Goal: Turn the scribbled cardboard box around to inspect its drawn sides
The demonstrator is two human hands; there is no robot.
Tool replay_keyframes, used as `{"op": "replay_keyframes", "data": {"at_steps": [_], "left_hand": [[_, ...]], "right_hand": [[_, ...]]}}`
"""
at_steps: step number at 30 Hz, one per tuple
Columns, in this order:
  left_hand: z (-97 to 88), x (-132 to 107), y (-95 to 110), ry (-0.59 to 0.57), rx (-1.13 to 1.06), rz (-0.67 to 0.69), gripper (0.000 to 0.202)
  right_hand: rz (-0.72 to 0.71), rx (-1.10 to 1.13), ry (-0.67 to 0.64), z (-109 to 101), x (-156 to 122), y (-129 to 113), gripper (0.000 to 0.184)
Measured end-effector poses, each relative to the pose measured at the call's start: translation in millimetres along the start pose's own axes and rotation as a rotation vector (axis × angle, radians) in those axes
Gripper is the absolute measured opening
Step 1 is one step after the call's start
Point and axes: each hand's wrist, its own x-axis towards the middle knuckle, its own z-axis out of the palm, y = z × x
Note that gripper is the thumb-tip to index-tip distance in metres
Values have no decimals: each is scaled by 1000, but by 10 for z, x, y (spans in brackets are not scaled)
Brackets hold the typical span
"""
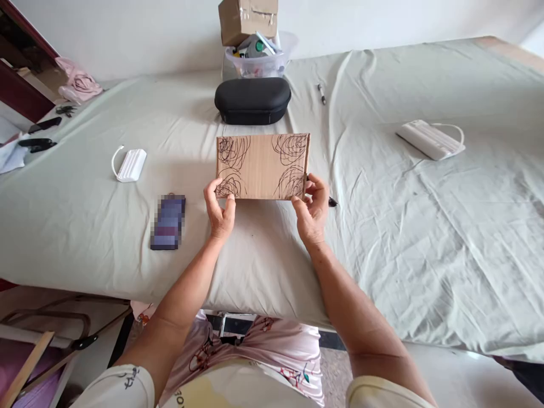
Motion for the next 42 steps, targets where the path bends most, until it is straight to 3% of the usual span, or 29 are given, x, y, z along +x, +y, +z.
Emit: {"op": "replay_keyframes", "data": {"at_steps": [6, 12, 23, 26, 29, 32, 35, 39, 42], "left_hand": [[35, -28, -110, -50, 24, -75, 77], [44, -1, -211, -91, 108, -296, 61], [30, 5, -171, -83, 167, -301, 52], [7, 17, -210, -80, 172, -333, 57], [-25, 46, -274, -58, 133, -354, 73], [-47, 78, -325, -41, 101, -335, 79], [-67, 101, -311, -46, 93, -332, 66], [-128, 132, -195, -16, 101, -345, 20], [-176, 158, -114, 29, 107, -320, 43]], "right_hand": [[114, -91, -19, 7, 31, 22, 42], [253, -368, -101, -35, 103, 169, 28], [142, -515, -220, -116, 148, 95, 23], [90, -525, -320, -132, 141, 21, 22], [41, -513, -479, -115, 107, -72, 33], [20, -521, -542, -79, 63, -136, 55], [-5, -542, -522, -66, 47, -152, 71], [-23, -605, -433, -108, 83, -129, 77], [-9, -656, -411, -160, 118, -113, 79]]}}
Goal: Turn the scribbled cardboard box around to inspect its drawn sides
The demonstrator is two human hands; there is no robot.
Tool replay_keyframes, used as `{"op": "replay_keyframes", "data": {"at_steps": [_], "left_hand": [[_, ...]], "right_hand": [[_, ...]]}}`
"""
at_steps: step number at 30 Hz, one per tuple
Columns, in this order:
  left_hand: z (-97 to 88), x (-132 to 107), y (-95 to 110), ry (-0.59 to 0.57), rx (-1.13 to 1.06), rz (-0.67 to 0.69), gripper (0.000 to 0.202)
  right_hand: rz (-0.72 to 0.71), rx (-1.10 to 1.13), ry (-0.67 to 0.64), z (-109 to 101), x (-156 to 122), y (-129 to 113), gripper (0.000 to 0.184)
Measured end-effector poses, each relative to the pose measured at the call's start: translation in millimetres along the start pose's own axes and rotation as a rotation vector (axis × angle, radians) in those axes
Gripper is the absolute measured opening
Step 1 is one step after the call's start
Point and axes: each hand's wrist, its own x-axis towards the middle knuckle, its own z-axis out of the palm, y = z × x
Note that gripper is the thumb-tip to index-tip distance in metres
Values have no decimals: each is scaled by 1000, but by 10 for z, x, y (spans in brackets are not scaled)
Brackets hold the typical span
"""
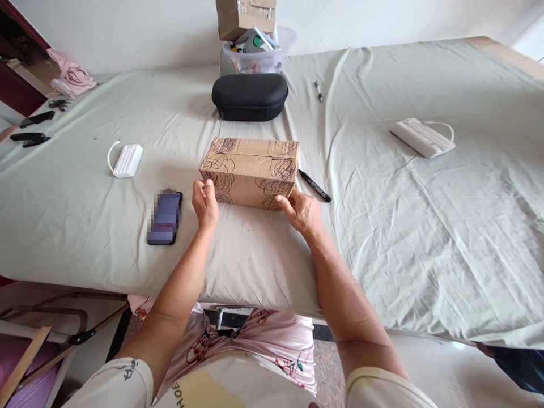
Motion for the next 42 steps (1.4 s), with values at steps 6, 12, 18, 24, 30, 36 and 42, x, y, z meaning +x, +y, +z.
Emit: {"op": "replay_keyframes", "data": {"at_steps": [6, 12, 18, 24, 30, 36, 42], "left_hand": [[-4, -12, 53, 84, 0, 105, 66], [-4, -127, 136, 126, 192, 451, 63], [144, -390, 283, -126, 208, 726, 44], [183, -467, 353, -260, 270, 665, 46], [154, -415, 314, -189, 277, 702, 44], [106, -360, 306, -242, 243, 591, 44], [67, -357, 317, -110, 239, 694, 57]], "right_hand": [[-13, 80, 107, -50, -16, 11, 78], [-173, 123, 410, -30, -37, 6, 83], [-311, -111, 330, 14, -129, -152, 52], [-371, -171, 203, 179, -205, -374, 55], [-345, -217, 372, 121, -179, -237, 47], [-352, -134, 420, 81, -122, -168, 43], [-513, -67, 319, 166, -242, -275, 42]]}}
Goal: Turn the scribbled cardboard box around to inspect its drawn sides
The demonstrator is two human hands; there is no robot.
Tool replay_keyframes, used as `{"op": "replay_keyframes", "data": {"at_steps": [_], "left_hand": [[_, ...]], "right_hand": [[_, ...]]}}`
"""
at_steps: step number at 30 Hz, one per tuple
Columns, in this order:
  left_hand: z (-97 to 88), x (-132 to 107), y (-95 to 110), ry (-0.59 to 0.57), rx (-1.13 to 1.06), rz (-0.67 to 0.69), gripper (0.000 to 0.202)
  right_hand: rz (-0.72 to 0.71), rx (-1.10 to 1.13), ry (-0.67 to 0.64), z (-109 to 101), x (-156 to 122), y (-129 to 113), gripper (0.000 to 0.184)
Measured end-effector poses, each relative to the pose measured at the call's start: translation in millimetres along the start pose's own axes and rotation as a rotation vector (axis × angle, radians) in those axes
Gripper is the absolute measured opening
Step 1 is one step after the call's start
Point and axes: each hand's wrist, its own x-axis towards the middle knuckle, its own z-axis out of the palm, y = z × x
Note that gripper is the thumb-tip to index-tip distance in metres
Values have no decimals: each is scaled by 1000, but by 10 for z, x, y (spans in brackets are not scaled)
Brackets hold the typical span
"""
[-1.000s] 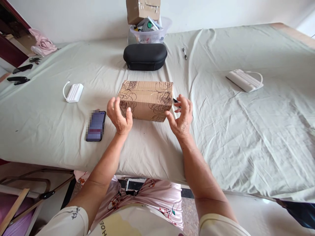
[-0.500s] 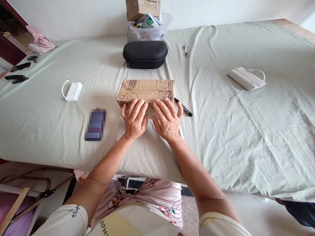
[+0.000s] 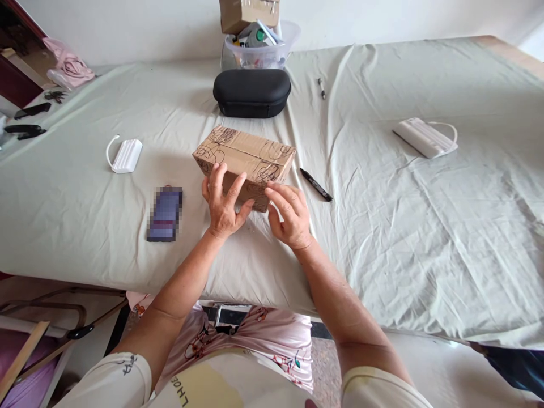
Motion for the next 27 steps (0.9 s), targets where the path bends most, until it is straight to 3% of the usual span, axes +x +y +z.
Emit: {"op": "replay_keyframes", "data": {"at_steps": [3, 6, 13, 21, 27], "left_hand": [[19, -22, 30, 13, -28, 41, 69], [37, -27, 49, -32, -63, -27, 66], [10, 13, -27, -131, -198, -69, 56], [51, 25, -110, 39, -192, 108, 43], [28, 37, -160, -8, -182, -92, 53]], "right_hand": [[-67, 69, -92, 37, -49, -114, 47], [-104, 73, -137, 57, -67, -165, 47], [86, -83, -96, -55, 22, 7, 42], [205, -18, -34, -36, 48, 179, 60], [208, 103, -29, 169, -42, 151, 72]]}}
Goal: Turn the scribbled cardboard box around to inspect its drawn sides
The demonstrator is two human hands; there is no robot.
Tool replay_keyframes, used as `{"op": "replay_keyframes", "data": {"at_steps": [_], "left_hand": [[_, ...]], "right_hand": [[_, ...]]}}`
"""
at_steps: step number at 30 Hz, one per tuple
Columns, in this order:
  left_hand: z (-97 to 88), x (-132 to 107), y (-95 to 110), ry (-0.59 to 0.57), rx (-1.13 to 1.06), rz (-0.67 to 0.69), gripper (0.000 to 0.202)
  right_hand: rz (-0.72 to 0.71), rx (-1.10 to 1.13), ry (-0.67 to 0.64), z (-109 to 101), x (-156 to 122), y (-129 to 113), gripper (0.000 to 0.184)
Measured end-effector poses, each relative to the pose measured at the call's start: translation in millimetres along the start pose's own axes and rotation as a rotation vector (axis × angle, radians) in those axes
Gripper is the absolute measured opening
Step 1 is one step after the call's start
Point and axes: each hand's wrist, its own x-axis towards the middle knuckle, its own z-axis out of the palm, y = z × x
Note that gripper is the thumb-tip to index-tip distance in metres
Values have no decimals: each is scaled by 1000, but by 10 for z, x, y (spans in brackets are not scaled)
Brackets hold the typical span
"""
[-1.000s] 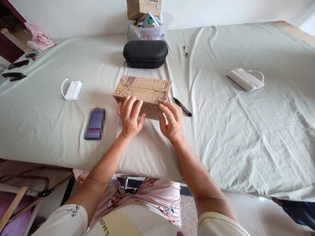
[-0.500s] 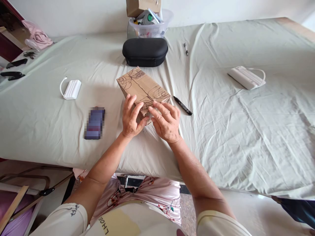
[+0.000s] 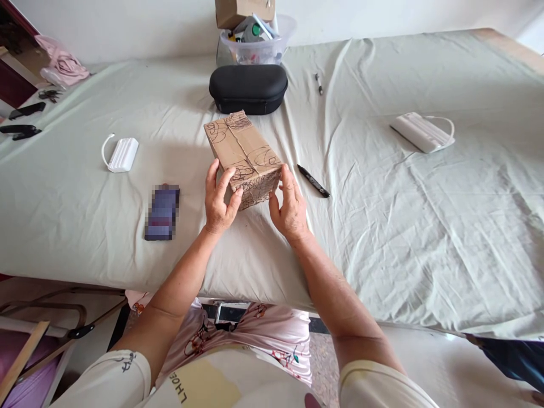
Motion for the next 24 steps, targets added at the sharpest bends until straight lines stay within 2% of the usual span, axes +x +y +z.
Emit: {"op": "replay_keyframes", "data": {"at_steps": [2, 7, 10, 13, 15, 19, 21, 24], "left_hand": [[-1, -10, -25, -11, -44, -40, 54], [15, -41, -92, 25, -91, -69, 54], [20, -37, -103, 60, -126, -88, 54], [37, -21, -100, 89, -232, -153, 58], [59, -19, -101, 94, -337, -242, 62], [123, -60, -108, 5, -596, -463, 65], [148, -89, -102, -47, -651, -569, 56], [155, -106, -70, -71, -509, -654, 35]], "right_hand": [[35, 11, -40, 50, -22, 27, 72], [144, -12, -249, 108, -45, 119, 66], [175, -3, -265, 111, -38, 135, 60], [219, 48, -180, 81, -8, 124, 49], [235, 70, -59, 41, 25, 120, 43], [205, 74, 203, -60, 92, 136, 36], [185, 85, 287, -103, 116, 141, 33], [146, 102, 347, -136, 131, 127, 27]]}}
